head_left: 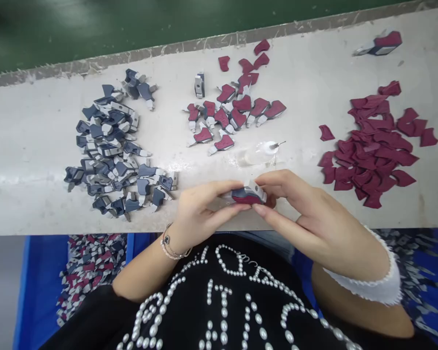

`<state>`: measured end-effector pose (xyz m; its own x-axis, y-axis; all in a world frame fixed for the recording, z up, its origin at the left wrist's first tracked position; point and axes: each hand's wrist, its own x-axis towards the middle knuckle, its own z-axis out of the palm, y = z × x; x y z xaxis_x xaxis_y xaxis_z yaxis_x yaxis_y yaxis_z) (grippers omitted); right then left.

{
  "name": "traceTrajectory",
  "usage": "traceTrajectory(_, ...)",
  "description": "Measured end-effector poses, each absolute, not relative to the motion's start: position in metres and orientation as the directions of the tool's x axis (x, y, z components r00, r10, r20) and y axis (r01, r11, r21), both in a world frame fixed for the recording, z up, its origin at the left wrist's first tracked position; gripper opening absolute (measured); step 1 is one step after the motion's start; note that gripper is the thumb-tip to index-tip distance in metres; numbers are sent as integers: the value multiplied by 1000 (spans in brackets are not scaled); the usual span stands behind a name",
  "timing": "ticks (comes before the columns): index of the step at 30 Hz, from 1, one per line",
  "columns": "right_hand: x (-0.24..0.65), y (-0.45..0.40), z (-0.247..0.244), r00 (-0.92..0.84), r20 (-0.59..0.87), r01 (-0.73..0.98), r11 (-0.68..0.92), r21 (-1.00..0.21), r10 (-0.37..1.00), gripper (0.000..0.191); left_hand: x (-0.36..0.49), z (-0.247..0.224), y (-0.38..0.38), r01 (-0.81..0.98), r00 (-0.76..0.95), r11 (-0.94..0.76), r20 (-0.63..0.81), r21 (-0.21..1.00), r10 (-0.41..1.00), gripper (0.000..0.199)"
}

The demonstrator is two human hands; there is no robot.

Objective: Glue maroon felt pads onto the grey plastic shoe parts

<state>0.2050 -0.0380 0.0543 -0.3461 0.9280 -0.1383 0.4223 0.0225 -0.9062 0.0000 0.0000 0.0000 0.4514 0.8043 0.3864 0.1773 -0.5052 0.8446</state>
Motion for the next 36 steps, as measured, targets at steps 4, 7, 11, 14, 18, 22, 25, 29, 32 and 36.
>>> traceTrajectory(4,206,-34,53,-372,-138,500,73,-863,918,5,-4,8,-2,287,581,-602,364,745,728,28)
traceTrajectory(7,207,-34,52,-413,-117,535,137,-834,903,6,-4,9,-5,305,605,-612,348,730,716,23)
traceTrajectory(11,210,-35,51,-452,-94,567,204,-798,887,9,-2,10,-4,239,595,-512,292,825,749,20)
traceTrajectory(14,213,-35,50,-488,-80,567,245,-787,869,9,-1,13,0,179,612,-283,118,942,782,11)
traceTrajectory(18,214,-33,49,-515,-59,555,280,-783,855,9,0,15,4,120,628,-52,-35,991,778,8)
traceTrajectory(22,214,-31,48,-505,-72,558,262,-787,860,9,-2,11,7,104,651,55,-110,993,752,14)
traceTrajectory(25,212,-30,46,-490,-116,556,207,-805,864,11,-5,10,10,160,678,28,-131,987,723,24)
traceTrajectory(29,209,-32,46,-457,-182,556,119,-822,871,11,-6,15,11,227,692,-61,-117,972,713,27)
traceTrajectory(32,208,-36,49,-441,-194,565,103,-819,876,13,-6,23,9,272,702,-135,-100,953,705,20)
traceTrajectory(36,209,-45,55,-452,-143,595,179,-784,880,13,-5,31,6,300,719,-195,-87,934,689,18)
